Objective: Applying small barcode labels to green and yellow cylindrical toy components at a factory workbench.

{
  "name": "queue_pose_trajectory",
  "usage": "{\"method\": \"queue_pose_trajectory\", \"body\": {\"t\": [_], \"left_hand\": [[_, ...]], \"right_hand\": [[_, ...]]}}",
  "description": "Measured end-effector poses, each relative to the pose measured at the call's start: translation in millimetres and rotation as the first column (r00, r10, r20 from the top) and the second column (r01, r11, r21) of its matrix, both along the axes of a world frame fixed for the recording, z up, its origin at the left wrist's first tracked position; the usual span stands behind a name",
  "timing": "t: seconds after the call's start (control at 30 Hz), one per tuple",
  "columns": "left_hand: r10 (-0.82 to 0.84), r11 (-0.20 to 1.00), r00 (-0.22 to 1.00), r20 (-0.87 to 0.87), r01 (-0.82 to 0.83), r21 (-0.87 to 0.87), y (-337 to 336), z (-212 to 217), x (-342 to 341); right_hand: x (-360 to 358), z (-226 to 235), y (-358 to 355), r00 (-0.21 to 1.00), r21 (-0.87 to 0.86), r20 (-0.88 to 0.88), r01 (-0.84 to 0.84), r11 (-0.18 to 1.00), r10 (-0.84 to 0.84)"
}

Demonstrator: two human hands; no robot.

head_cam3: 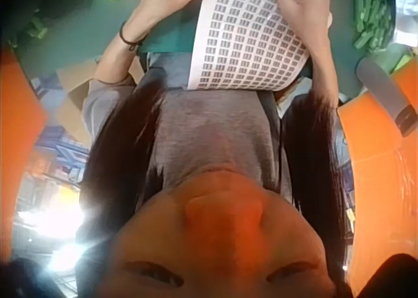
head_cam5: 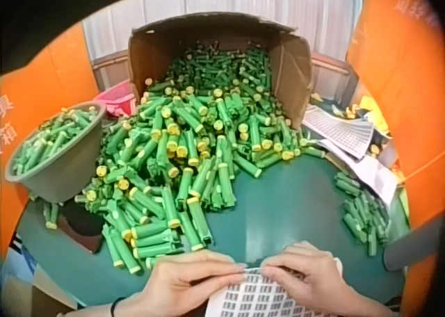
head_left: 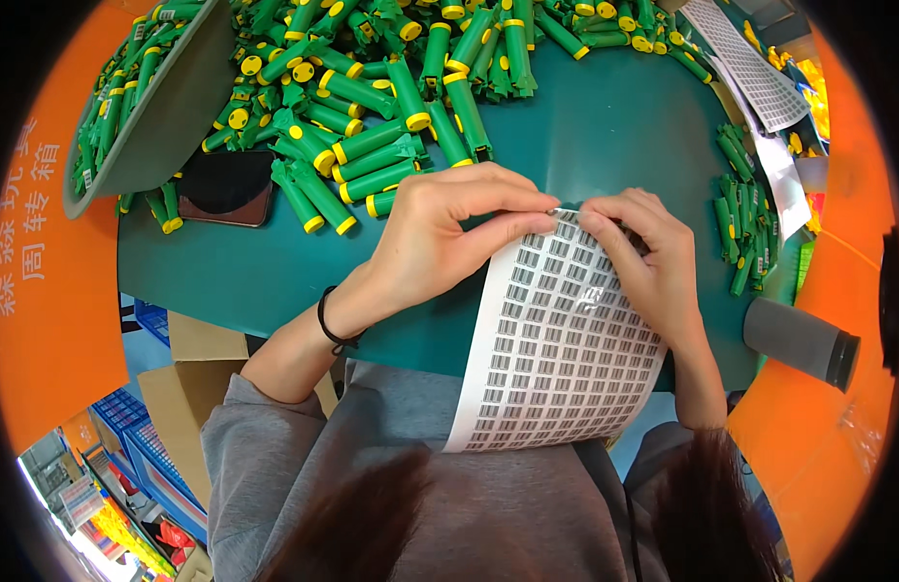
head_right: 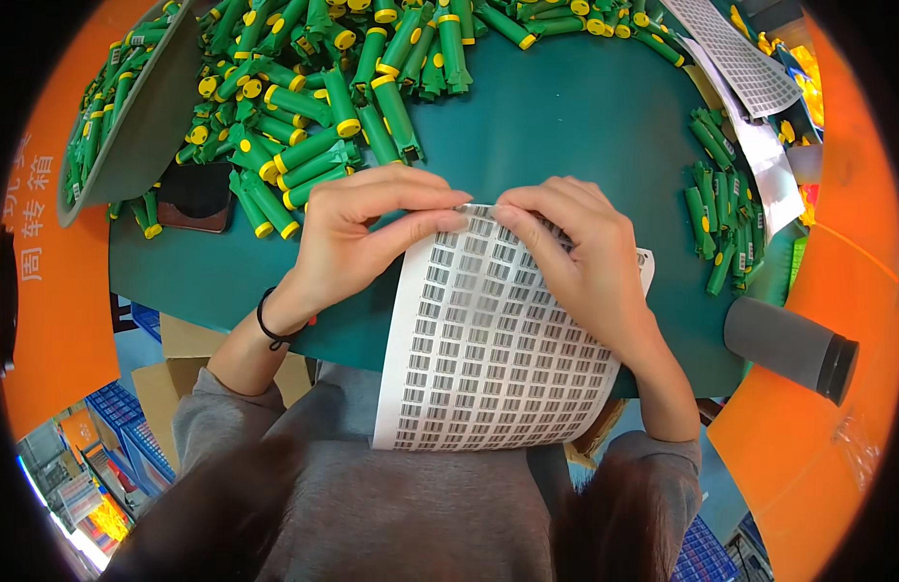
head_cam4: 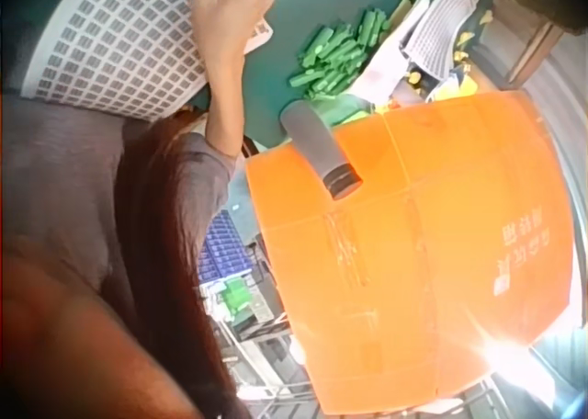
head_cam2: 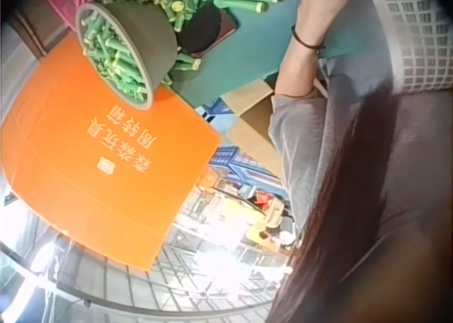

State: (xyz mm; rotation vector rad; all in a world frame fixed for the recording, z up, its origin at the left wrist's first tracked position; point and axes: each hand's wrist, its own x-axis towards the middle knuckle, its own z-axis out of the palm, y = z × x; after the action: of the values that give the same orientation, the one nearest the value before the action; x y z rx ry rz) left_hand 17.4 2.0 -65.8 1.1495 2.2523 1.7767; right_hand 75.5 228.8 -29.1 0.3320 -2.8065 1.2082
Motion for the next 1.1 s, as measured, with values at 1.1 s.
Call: {"method": "queue_pose_trajectory", "body": {"t": [1.1], "left_hand": [[0.211,0.958,0.876,-0.434,-0.273,-0.085,4,-6,-3]], "right_hand": [[-1,-37,-9,0.977,-0.056,-0.214,-0.007,0.998,-0.005]]}}
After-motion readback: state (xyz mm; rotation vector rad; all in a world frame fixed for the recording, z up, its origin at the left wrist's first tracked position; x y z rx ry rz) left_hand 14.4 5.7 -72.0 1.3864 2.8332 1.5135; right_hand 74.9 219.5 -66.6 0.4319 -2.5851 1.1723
